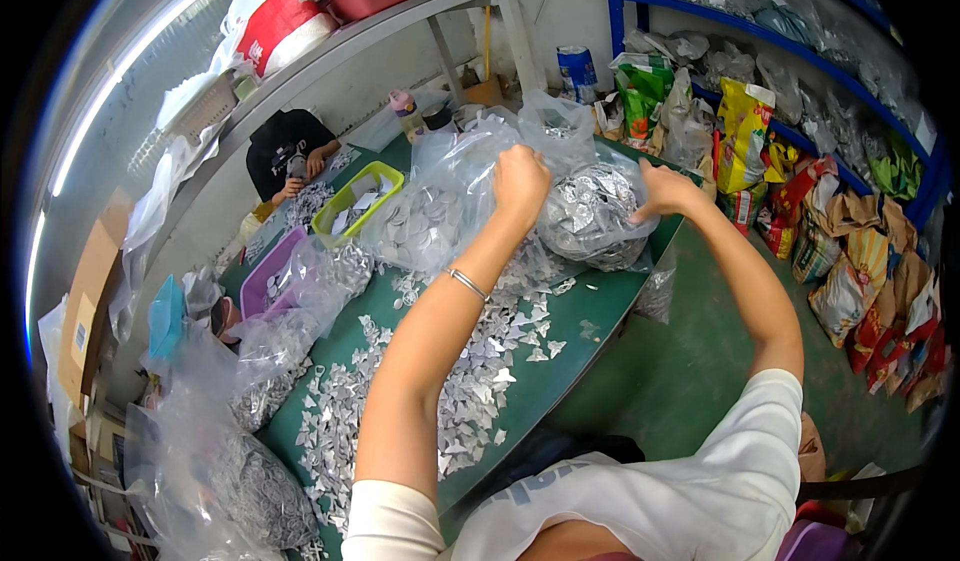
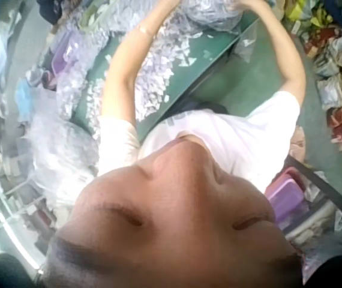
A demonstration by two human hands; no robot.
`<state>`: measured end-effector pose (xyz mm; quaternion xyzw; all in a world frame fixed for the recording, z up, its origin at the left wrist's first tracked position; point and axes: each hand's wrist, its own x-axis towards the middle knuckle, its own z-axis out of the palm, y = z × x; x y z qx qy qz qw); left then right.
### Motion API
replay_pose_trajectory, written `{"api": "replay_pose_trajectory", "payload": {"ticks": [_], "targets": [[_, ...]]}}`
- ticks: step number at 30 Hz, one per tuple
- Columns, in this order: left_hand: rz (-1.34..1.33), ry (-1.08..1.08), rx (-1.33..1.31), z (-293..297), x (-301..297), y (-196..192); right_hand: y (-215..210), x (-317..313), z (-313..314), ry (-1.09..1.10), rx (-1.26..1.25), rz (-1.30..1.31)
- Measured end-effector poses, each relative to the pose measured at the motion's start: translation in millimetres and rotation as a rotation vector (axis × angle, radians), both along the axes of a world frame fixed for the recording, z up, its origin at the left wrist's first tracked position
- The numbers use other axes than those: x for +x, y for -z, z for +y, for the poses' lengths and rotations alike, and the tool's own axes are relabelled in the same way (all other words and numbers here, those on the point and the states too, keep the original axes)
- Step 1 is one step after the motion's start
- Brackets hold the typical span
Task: The person sorts through a large pile of small butterfly-shaped and circular metal components on a table, picking up individual pieces, turning them over, and placing them into bags and containers.
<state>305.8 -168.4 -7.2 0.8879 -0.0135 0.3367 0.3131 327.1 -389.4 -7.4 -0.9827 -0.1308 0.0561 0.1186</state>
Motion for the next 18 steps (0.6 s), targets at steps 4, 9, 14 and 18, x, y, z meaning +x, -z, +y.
{"api": "replay_pose_trajectory", "payload": {"ticks": [4, 9, 14, 18], "targets": [[-0.053, 0.005, -0.089, 0, 2, -1, 19, 25, -15, 0.116, 0.186, 0.064], [-0.13, -0.052, -0.158, 20, -2, -8, -23, 36, -38, 0.115, 0.769, -0.303], [-0.276, -0.083, -0.183, 32, -1, 1, -22, 59, -41, 0.175, 1.01, -0.345], [-0.075, 0.05, -0.465, 34, -13, -9, -8, 62, -29, 0.205, 0.996, -0.53]]}}
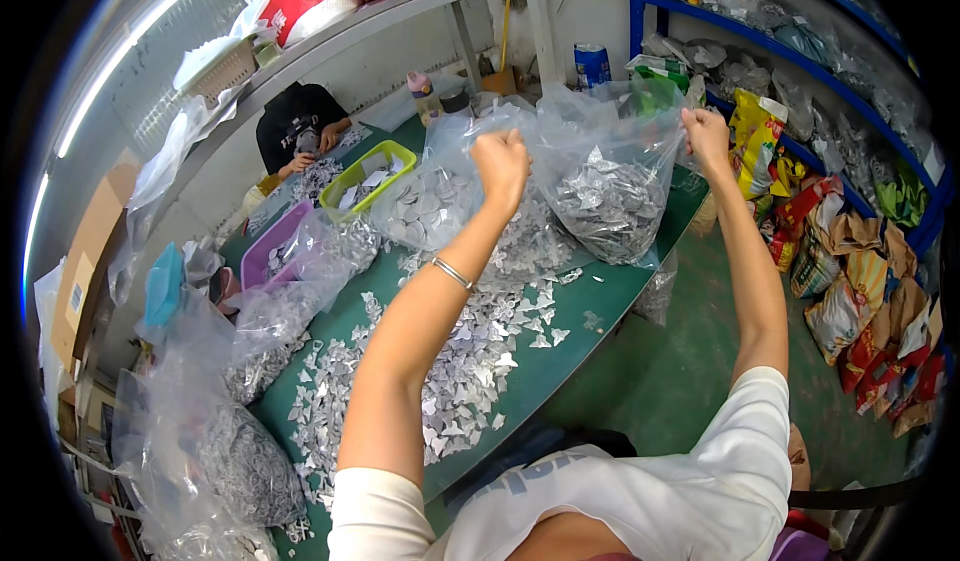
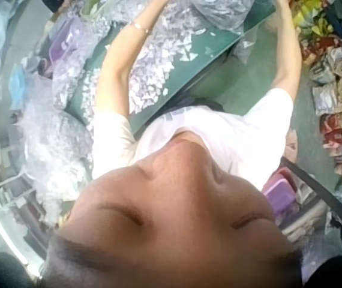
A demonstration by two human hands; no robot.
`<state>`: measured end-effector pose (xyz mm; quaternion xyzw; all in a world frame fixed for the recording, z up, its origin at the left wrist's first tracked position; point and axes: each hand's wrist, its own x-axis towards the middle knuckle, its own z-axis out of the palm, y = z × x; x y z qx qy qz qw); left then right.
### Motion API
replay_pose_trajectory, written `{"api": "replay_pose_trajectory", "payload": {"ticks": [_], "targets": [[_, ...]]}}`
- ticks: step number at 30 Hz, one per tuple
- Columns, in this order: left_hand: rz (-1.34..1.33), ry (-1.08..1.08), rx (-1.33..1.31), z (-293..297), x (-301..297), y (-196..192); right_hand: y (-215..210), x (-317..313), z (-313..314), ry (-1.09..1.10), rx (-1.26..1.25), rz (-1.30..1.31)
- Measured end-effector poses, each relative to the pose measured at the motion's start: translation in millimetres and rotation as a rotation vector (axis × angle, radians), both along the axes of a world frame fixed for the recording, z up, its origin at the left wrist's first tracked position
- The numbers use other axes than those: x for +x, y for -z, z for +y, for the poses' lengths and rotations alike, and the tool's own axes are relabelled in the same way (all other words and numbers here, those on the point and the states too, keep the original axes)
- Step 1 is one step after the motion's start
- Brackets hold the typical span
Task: The person sorts through a large pile of small butterfly-shaped and circular metal components on a table, picking up individual pieces, turning them over, and placing them into bags and containers.
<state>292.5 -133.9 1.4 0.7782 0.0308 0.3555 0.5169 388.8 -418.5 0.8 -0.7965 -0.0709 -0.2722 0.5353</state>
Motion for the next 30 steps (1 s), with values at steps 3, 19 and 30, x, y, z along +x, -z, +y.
{"api": "replay_pose_trajectory", "payload": {"ticks": [3, 19, 30], "targets": [[0.074, 0.062, -0.101, 1, -13, -7, 4, -8, -3, -0.069, 0.102, -0.008], [-0.046, 0.013, 0.675, -12, -62, -4, 1, -115, 75, -0.315, -0.951, -0.534], [-0.123, 0.094, 1.32, -2, -44, 22, 35, -158, 47, -0.202, -1.113, -0.242]]}}
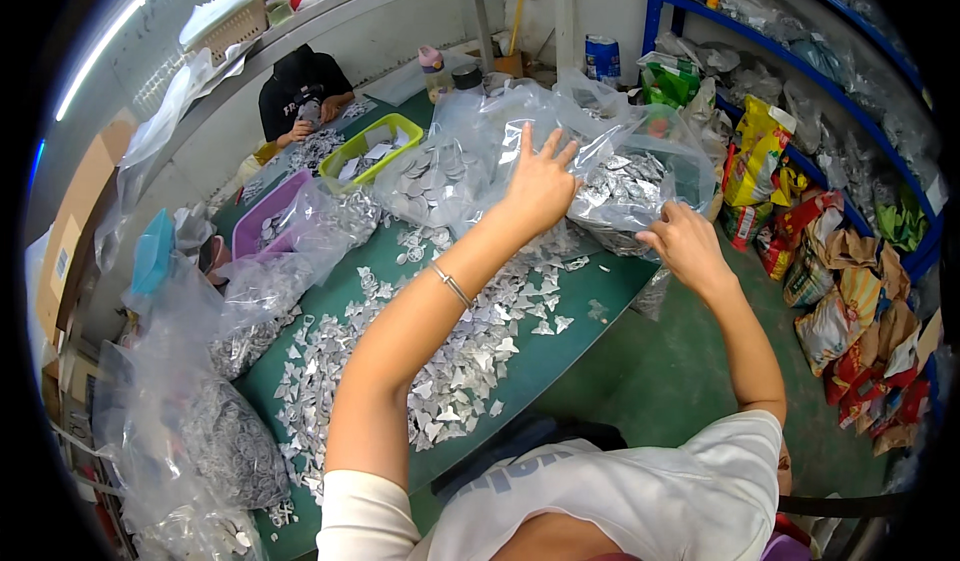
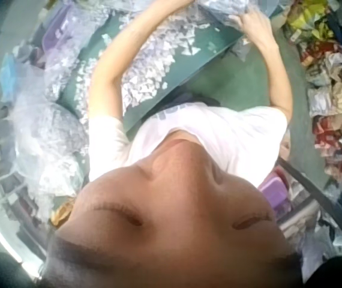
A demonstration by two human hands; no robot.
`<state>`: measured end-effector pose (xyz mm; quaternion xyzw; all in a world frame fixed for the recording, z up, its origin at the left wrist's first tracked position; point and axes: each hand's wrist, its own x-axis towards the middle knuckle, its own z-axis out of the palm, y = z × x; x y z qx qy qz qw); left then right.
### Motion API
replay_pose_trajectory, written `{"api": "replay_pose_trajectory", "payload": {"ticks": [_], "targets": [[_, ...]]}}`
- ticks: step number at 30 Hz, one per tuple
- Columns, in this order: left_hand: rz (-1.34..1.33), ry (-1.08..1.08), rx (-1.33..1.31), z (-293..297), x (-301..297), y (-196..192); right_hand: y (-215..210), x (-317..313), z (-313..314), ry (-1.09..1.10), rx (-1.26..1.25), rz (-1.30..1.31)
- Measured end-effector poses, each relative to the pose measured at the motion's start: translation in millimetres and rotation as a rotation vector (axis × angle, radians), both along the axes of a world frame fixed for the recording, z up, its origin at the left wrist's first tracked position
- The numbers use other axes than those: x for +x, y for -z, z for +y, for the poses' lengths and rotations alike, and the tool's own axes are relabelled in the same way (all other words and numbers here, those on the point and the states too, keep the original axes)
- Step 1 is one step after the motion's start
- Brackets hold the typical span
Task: The person sorts through a large pile of small butterfly-shaped and circular metal components on a table, picking up individual pieces, turning them over, and placing them into bags and containers.
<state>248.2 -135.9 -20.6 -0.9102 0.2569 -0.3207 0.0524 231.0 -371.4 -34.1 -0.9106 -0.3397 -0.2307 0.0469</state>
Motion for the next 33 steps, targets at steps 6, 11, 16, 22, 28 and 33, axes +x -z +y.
{"api": "replay_pose_trajectory", "payload": {"ticks": [6, 11, 16, 22, 28, 33], "targets": [[0.262, 0.556, -0.186, -14, -2, 0, 3, 0, 1, -0.14, -0.022, -0.122], [0.073, 0.2, -0.247, -8, 17, 18, 16, -1, 8, -0.029, -0.108, -0.11], [0.011, 0.436, -0.392, 4, 6, 9, -3, -23, 37, -0.078, 0.077, -0.201], [-0.041, 0.47, -0.832, 21, -90, 17, 7, -54, 66, -0.636, 0.512, -0.304], [0.414, -0.11, -0.917, 83, -206, 92, 73, -74, 134, -0.82, 0.243, 0.493], [0.498, -0.657, -0.514, 103, -266, 146, 132, -84, 177, -0.714, 0.299, 0.588]]}}
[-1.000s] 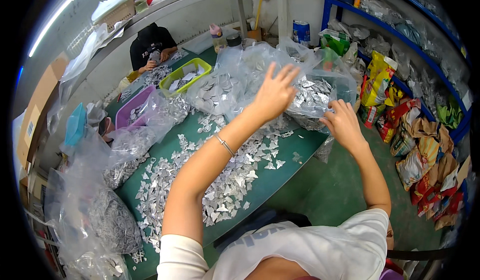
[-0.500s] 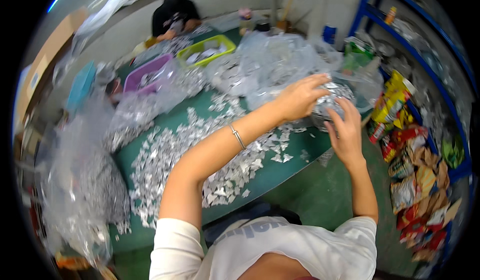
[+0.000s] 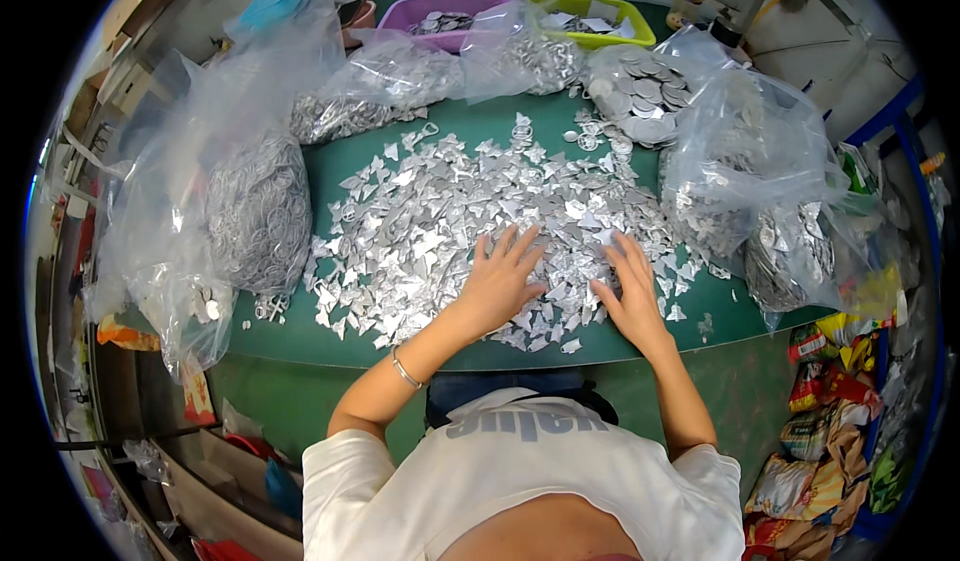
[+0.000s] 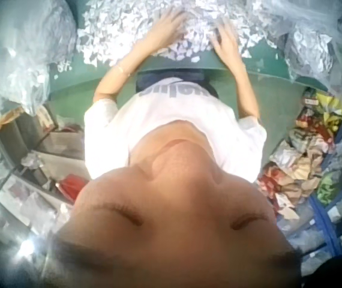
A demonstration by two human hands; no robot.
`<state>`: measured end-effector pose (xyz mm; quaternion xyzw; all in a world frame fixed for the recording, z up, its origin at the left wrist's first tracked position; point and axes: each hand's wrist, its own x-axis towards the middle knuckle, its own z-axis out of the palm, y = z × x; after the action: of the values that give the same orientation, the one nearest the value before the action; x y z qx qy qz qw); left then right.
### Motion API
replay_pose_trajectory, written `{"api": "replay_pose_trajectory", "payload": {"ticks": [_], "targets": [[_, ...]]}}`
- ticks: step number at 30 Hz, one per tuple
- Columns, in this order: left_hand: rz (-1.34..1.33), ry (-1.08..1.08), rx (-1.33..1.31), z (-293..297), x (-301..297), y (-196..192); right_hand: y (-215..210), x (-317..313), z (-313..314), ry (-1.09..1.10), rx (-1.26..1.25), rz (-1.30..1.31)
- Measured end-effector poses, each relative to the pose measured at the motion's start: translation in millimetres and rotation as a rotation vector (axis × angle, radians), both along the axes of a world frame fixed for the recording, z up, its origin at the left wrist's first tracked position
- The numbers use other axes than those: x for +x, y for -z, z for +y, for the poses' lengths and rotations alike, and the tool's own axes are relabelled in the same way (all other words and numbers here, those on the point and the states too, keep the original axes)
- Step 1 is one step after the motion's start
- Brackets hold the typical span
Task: The person sorts through a large pile of small butterfly-shaped and circular metal components on a table, picking up individual pieces, turning them over, and placing them into bags and containers.
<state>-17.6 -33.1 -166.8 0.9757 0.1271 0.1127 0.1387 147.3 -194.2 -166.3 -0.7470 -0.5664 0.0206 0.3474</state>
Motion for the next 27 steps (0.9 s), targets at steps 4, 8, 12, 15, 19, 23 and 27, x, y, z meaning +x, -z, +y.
{"api": "replay_pose_trajectory", "payload": {"ticks": [4, 8, 12, 15, 19, 23, 27], "targets": [[0.005, -0.005, 0.051, -1, -10, 13, 10, 27, 38, 0.095, 0.085, 0.051], [0.014, -0.016, 0.043, 0, 0, 4, 13, 67, 90, 0.181, 0.113, -0.051], [-0.036, 0.007, 0.028, 10, 20, 4, 34, 77, 117, 0.264, -0.06, -0.26], [-0.068, -0.016, -0.01, 15, 22, 18, 35, 75, 113, 0.254, -0.004, -0.033], [-0.077, -0.013, -0.056, 15, 19, 19, 19, 60, 91, 0.168, 0.091, 0.027], [-0.078, -0.003, -0.081, 17, 16, 19, 1, 46, 60, 0.254, 0.092, 0.085], [-0.069, -0.007, -0.075, 16, 16, 18, 2, 49, 51, 0.239, 0.121, 0.028]]}}
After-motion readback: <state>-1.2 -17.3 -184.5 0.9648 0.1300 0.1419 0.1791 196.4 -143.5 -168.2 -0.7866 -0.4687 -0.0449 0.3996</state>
